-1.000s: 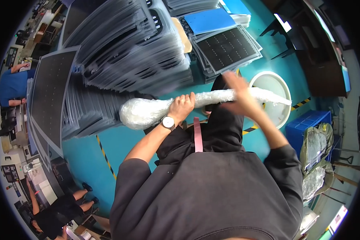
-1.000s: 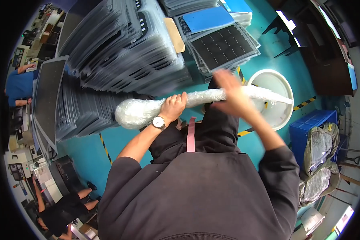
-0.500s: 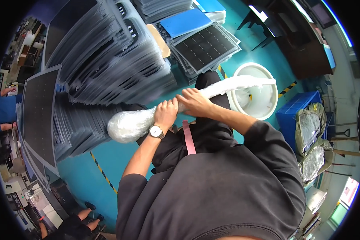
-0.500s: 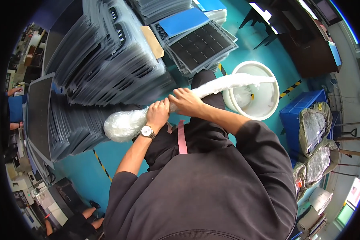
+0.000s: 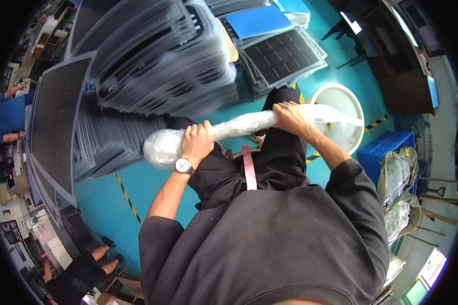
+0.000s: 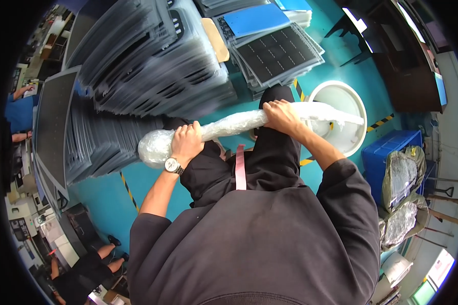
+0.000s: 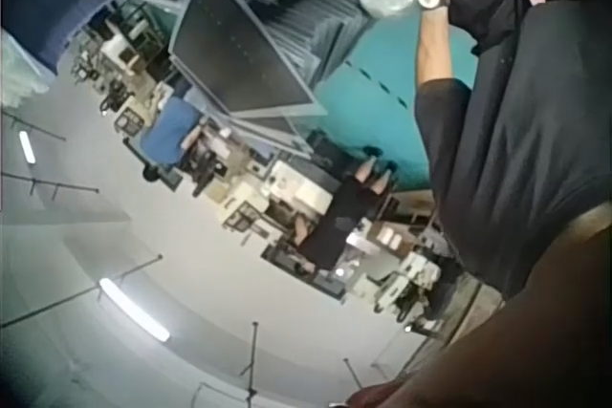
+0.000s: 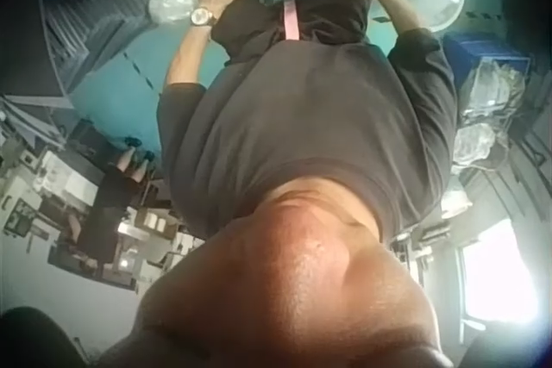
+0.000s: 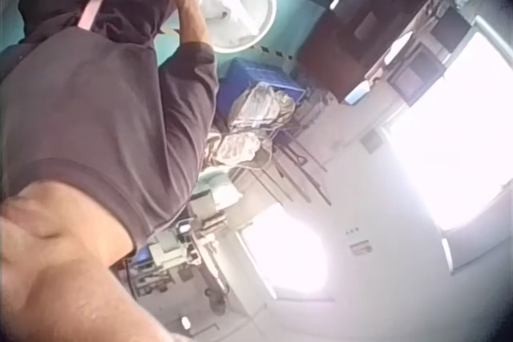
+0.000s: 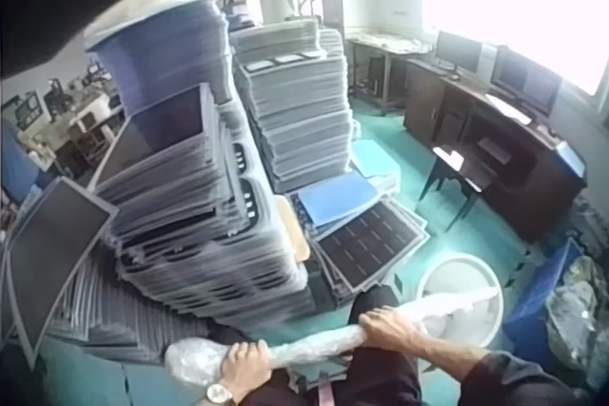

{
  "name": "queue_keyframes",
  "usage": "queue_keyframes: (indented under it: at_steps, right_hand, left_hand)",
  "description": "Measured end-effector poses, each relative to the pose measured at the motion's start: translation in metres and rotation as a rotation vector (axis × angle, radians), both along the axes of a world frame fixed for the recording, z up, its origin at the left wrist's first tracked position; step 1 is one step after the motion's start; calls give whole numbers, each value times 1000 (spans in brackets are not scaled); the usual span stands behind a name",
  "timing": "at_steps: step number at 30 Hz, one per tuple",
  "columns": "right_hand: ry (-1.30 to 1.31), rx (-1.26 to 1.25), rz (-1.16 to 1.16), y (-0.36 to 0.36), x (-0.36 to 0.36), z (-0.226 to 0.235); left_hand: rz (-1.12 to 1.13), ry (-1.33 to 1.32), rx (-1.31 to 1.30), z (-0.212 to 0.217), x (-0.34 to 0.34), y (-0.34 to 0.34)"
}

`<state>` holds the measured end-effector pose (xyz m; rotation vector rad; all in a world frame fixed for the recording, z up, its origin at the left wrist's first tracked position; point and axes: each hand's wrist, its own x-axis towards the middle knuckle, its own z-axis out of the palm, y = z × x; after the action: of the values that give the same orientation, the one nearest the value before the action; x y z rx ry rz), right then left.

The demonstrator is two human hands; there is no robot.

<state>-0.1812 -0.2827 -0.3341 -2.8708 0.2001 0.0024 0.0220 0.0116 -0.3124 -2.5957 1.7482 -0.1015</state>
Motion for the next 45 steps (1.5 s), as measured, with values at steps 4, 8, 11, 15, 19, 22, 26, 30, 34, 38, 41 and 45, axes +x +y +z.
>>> queue_keyframes:
  at_steps: [4,8,11,15,19,22,26,30,34,38,41,45]
  right_hand:
    - [-85,10,-70,16,-7,4]
    - [-179,98,-46,14,-23,24]
    - [-96,87,-73,-8,-40,30]
    - [25,84,-52,-7,-33,66]
    - [-124,481,-116,0,20,105]
    - [-188,551,-11,9,49,109]
    - [-167,809,30,39,74,143]
    - [-510,741,107,36,111,209]
    - [-804,642,134,34,163,272]
    - [-918,697,101,30,180,298]
    - [-967,375,378,76,180,312]
    - [-964,2,477,125,216,309]
  left_hand:
    - [30,210,80,14,-5,5]
    - [-98,219,57,59,-17,12]
    - [9,112,19,80,-13,28]
    - [203,172,-73,95,5,51]
    - [184,-29,62,54,11,61]
    - [154,-145,51,28,23,67]
    - [76,-203,-15,16,25,69]
    - [197,15,55,59,6,44]
    - [23,-65,167,43,26,48]
    - [-129,84,-120,17,34,66]
    - [-4,85,-28,26,26,75]
    - [147,41,116,45,13,45]
